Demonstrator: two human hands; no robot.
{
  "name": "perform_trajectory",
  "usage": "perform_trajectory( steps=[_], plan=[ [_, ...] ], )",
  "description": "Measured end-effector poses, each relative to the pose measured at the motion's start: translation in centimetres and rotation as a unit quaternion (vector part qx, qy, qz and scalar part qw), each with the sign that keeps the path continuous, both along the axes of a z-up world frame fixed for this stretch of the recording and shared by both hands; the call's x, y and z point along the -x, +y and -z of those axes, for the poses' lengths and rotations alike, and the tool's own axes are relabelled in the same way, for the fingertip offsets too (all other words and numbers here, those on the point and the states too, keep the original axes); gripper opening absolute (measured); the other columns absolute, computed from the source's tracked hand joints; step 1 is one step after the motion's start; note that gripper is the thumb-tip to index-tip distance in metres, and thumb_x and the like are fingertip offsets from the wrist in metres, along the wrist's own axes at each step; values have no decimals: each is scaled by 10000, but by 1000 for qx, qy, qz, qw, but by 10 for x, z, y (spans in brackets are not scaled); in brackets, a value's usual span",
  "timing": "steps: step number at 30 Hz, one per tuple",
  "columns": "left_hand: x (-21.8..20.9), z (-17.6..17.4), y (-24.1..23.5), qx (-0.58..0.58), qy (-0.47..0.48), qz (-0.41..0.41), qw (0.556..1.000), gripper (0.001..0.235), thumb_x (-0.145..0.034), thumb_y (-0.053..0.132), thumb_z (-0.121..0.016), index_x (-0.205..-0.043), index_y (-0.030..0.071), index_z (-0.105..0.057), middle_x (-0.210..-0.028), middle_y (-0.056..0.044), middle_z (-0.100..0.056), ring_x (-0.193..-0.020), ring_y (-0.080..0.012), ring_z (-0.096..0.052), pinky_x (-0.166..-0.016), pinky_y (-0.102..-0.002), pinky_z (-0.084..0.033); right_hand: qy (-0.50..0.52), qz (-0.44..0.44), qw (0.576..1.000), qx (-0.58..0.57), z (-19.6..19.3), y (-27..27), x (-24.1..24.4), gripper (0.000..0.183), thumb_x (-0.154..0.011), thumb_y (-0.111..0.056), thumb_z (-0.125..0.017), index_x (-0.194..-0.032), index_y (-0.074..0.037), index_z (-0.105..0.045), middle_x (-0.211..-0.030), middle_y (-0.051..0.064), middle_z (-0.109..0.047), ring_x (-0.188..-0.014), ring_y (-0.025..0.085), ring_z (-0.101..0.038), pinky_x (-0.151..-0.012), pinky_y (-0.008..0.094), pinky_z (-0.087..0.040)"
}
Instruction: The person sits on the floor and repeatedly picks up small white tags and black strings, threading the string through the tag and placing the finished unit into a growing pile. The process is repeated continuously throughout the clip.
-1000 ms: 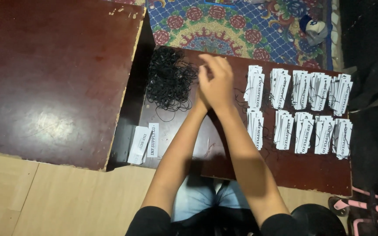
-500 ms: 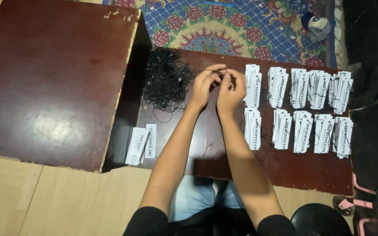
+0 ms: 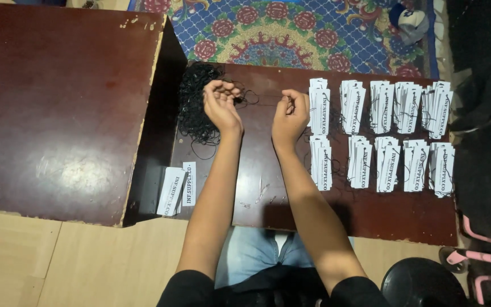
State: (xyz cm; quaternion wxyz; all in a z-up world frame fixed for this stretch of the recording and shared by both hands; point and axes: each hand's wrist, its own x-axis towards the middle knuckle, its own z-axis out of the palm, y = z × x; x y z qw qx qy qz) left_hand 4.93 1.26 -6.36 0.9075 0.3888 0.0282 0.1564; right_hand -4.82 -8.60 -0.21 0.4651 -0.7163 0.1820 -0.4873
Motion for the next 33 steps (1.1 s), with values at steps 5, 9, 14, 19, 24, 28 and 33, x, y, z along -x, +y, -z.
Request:
perform_trajectory(
  steps=[5, 9, 14, 19, 24, 28, 33],
  plan=[
    [10, -20, 3, 28, -20, 0, 999, 427, -1132, 448, -357, -1230, 78, -546, -875, -166, -692, -704, -247, -704, -655, -315, -587, -6, 14, 1000, 13, -2, 2, 2, 155, -923, 6, -581, -938, -118, -671, -808, 1, -539, -643, 130, -525, -613, 239, -457],
    [9, -20, 5, 31, -24, 8, 999, 493, -1129, 496, -342, -1317, 93, -556, -911, -177, -697, -726, -257, -708, -682, -334, -603, -55, 25, 996, 59, -8, 1, 7, 227, -970, 28, -499, -989, -119, -670, -884, -6, -547, -726, 157, -588, -683, 274, -501],
    [17, -37, 7, 57, -28, 48, 997, 587, -1112, 577, -329, -1439, 116, -490, -1039, -193, -702, -835, -277, -717, -758, -349, -601, -103, 32, 990, 87, -7, 4, 5, 263, -995, 40, -443, -1014, -100, -665, -910, -17, -529, -695, 133, -572, -682, 273, -517],
    [28, -45, -3, 117, -46, 181, 975, 573, -1103, 490, -506, -1568, 181, -376, -1411, -252, -594, -1211, -371, -647, -997, -423, -549, -119, 19, 988, 98, -7, 6, 6, 271, -998, 66, -432, -1014, -72, -664, -949, 1, -534, -684, 139, -608, -680, 291, -543],
    [36, -48, -13, -148, -69, 301, 939, 220, -941, 17, -555, -1101, -43, -694, -752, -221, -702, -448, -216, -642, -341, -243, -467, -109, 14, 987, 114, -4, 2, 4, 221, -998, 59, -467, -1037, -30, -666, -956, 54, -584, -690, 174, -632, -642, 333, -544],
    [38, -29, -24, -252, -65, 375, 890, 145, -946, 41, -603, -995, 34, -739, -652, -169, -688, -350, -193, -596, -266, -256, -436, -97, 32, 987, 121, -10, 2, 5, 181, -1002, 31, -526, -1050, -49, -681, -947, 53, -623, -753, 218, -643, -674, 348, -519],
    [42, -43, -20, -349, -141, 303, 875, 350, -1072, 280, -490, -1156, 108, -783, -1129, -121, -767, -1091, -226, -711, -982, -393, -536, -83, 18, 983, 162, -18, 4, 7, 156, -923, 50, -606, -963, -74, -692, -848, 25, -632, -763, 221, -605, -726, 332, -492]
  ],
)
